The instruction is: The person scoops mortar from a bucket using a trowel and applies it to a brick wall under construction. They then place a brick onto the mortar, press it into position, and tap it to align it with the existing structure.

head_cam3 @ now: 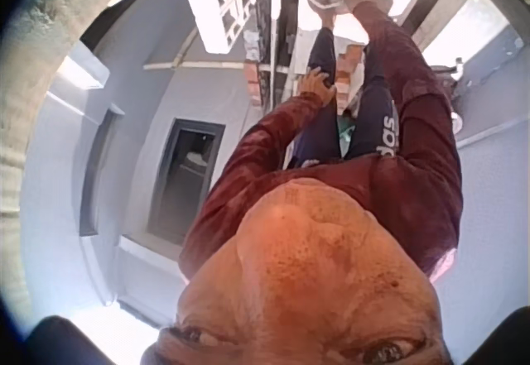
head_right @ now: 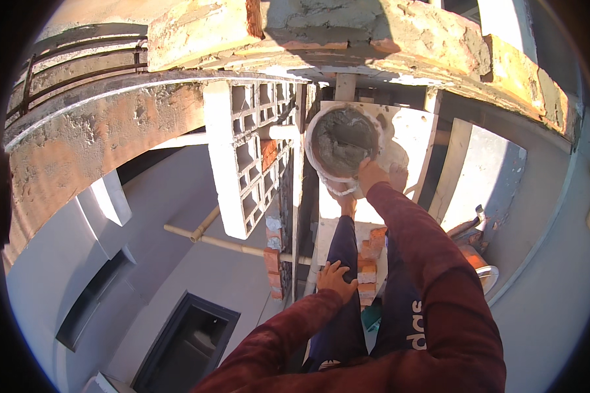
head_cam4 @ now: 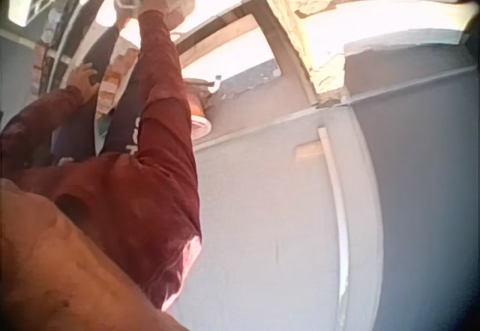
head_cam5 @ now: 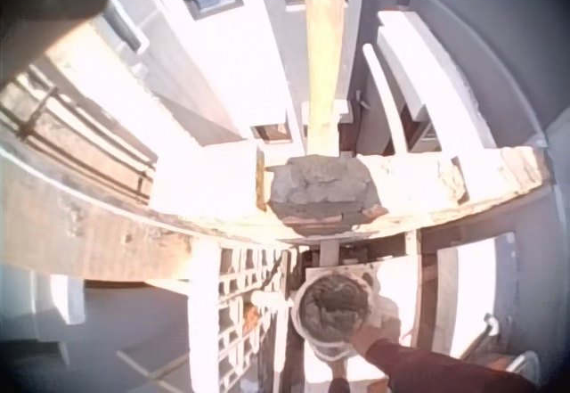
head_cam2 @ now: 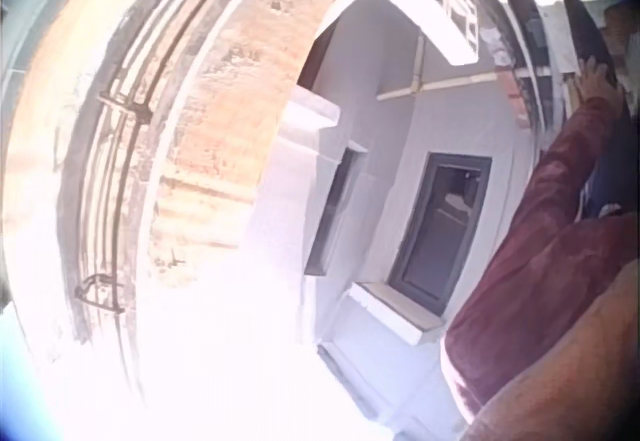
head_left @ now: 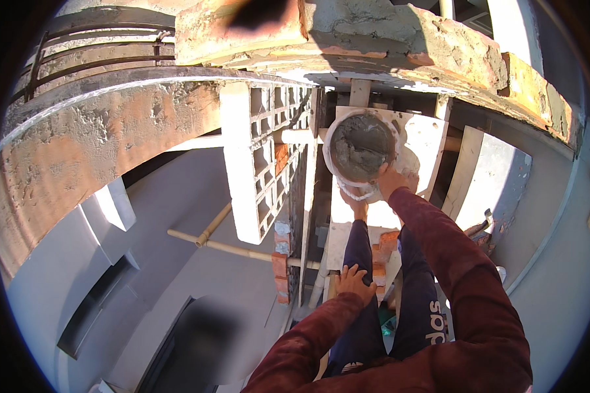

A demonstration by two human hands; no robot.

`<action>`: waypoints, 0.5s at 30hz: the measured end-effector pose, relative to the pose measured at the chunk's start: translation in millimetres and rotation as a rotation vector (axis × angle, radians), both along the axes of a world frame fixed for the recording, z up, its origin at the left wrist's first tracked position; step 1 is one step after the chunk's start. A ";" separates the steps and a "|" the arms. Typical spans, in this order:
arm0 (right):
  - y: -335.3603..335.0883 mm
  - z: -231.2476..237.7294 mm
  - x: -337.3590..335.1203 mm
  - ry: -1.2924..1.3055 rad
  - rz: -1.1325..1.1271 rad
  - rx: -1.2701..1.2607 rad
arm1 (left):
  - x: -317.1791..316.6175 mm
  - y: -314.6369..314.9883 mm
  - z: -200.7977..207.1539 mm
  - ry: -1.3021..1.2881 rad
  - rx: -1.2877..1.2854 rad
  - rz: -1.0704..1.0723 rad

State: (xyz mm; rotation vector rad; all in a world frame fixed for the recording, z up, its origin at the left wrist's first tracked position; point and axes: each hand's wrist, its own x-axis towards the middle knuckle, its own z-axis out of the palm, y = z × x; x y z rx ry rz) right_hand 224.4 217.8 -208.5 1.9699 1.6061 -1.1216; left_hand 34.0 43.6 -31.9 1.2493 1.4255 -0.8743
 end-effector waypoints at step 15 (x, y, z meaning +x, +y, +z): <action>63.9 31.6 7.0 -0.123 0.091 -0.161 | -2.1 -3.6 -1.6 -0.006 -0.006 0.061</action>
